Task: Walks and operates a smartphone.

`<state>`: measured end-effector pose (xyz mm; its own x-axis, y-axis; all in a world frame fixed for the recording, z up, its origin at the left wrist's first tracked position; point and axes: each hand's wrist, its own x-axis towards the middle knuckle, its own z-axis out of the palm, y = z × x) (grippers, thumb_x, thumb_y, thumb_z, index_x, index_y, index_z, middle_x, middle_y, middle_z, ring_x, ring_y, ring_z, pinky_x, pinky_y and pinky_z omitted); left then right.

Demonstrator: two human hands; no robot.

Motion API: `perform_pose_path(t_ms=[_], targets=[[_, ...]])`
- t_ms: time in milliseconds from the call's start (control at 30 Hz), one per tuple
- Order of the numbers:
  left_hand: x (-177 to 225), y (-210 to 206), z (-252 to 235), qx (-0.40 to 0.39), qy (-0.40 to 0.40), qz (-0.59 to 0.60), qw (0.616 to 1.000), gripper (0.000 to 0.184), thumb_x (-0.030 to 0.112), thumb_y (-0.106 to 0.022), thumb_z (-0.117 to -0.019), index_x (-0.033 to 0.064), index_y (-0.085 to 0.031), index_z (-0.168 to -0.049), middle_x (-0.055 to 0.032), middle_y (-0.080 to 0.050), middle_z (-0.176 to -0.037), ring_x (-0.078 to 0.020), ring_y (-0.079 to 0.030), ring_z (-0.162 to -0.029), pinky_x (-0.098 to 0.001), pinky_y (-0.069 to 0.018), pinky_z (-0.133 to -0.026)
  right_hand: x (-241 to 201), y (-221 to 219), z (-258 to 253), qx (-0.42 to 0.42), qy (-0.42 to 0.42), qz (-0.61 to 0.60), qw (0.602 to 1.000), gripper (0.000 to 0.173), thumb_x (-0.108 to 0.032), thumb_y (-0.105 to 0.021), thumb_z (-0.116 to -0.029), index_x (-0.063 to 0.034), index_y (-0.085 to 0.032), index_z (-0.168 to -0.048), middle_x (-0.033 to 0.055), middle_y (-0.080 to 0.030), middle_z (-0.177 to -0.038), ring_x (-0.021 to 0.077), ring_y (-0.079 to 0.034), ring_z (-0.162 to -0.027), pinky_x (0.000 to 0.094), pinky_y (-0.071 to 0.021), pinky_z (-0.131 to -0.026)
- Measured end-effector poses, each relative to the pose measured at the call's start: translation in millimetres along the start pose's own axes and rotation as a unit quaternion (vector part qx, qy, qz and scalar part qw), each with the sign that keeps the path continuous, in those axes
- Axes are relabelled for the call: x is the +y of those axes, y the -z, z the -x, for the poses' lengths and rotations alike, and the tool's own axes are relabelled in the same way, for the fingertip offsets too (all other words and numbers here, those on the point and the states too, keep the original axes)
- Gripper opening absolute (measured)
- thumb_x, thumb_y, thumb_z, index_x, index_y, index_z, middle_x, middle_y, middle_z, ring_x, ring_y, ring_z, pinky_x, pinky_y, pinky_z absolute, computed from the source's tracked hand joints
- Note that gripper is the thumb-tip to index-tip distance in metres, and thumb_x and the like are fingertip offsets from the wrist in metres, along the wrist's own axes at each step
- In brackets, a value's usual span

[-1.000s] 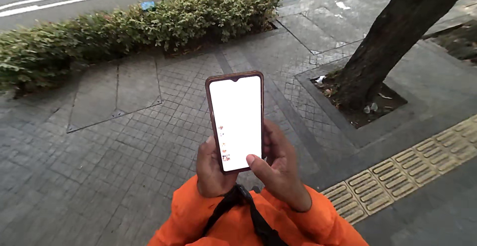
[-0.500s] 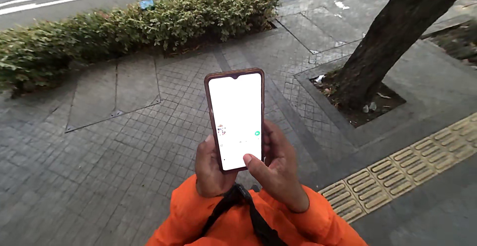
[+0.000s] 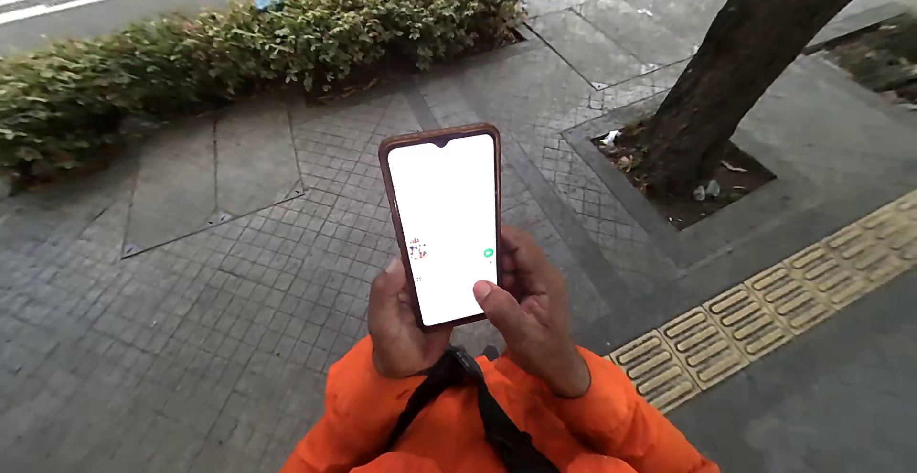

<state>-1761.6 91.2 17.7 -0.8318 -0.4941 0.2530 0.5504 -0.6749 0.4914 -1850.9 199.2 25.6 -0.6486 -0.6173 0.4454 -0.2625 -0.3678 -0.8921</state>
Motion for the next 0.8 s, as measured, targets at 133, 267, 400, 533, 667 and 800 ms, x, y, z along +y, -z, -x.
perform_pose_path(t_ms=[133, 267, 400, 533, 667, 800], targets=[[-2, 1, 0, -0.006, 0.007, 0.008, 1.0, 0.042, 0.042, -0.056, -0.1013, 0.01, -0.071, -0.123, -0.0129, -0.075, -0.114, -0.0219, -0.073, -0.107, -0.044, -0.059, -0.095, 0, 1, 0, 0.01, 0.001, -0.004, 1.0, 0.04, -0.019, -0.059, -0.0985, -0.0007, -0.057, -0.134, -0.0004, -0.068, -0.091, 0.0011, -0.062, -0.076, 0.0191, -0.0556, -0.069], [-3, 1, 0, -0.012, 0.01, 0.011, 1.0, 0.042, 0.041, -0.055, -0.1017, 0.01, -0.07, -0.125, -0.013, -0.075, -0.114, -0.0216, -0.072, -0.108, -0.0437, -0.0587, -0.095, 0, 0, 0, 0.02, -0.001, -0.01, 1.0, 0.037, -0.014, -0.061, -0.0973, 0.0, -0.058, -0.131, 0.0008, -0.068, -0.089, 0.0024, -0.062, -0.073, 0.0198, -0.0558, -0.066], [-3, -1, -2, -0.017, 0.01, 0.022, 1.0, 0.038, 0.038, -0.056, -0.1016, 0.0104, -0.072, -0.123, -0.0109, -0.075, -0.113, -0.0193, -0.073, -0.108, -0.0406, -0.0589, -0.095, -1, -2, 1, 0.026, 0.001, 0.024, 0.999, 0.047, -0.02, -0.067, -0.0922, -0.0012, -0.056, -0.134, 0.0009, -0.07, -0.095, 0.0034, -0.066, -0.08, 0.0211, -0.0578, -0.069], [-5, -9, -2, -0.007, -0.021, -0.011, 1.0, 0.032, 0.035, -0.055, -0.1025, 0.0129, -0.074, -0.117, -0.0048, -0.077, -0.106, -0.011, -0.074, -0.101, -0.031, -0.06, -0.091, -8, -14, 5, 0.063, -0.03, 0.089, 0.994, 0.075, -0.027, -0.081, -0.0784, -0.0057, -0.049, -0.143, 0.0026, -0.071, -0.11, 0.009, -0.071, -0.095, 0.0289, -0.064, -0.079], [-6, -9, 0, -0.024, -0.04, -0.033, 0.998, 0.035, 0.037, -0.051, -0.1051, 0.0147, -0.073, -0.121, -0.0018, -0.077, -0.109, -0.0083, -0.073, -0.104, -0.0286, -0.059, -0.093, -6, -20, 6, 0.085, -0.017, 0.102, 0.991, 0.08, -0.027, -0.086, -0.0738, -0.007, -0.048, -0.142, 0.0037, -0.068, -0.116, 0.0102, -0.07, -0.102, 0.0301, -0.0632, -0.085], [-7, -6, 2, -0.018, -0.055, -0.071, 0.996, 0.035, 0.038, -0.049, -0.1056, 0.0172, -0.073, -0.121, -0.0001, -0.077, -0.111, -0.0071, -0.072, -0.106, -0.0288, -0.0585, -0.094, -3, -23, 4, 0.093, -0.013, 0.1, 0.991, 0.082, -0.023, -0.088, -0.071, -0.0066, -0.049, -0.14, 0.0045, -0.068, -0.116, 0.0105, -0.069, -0.102, 0.03, -0.0625, -0.087]])
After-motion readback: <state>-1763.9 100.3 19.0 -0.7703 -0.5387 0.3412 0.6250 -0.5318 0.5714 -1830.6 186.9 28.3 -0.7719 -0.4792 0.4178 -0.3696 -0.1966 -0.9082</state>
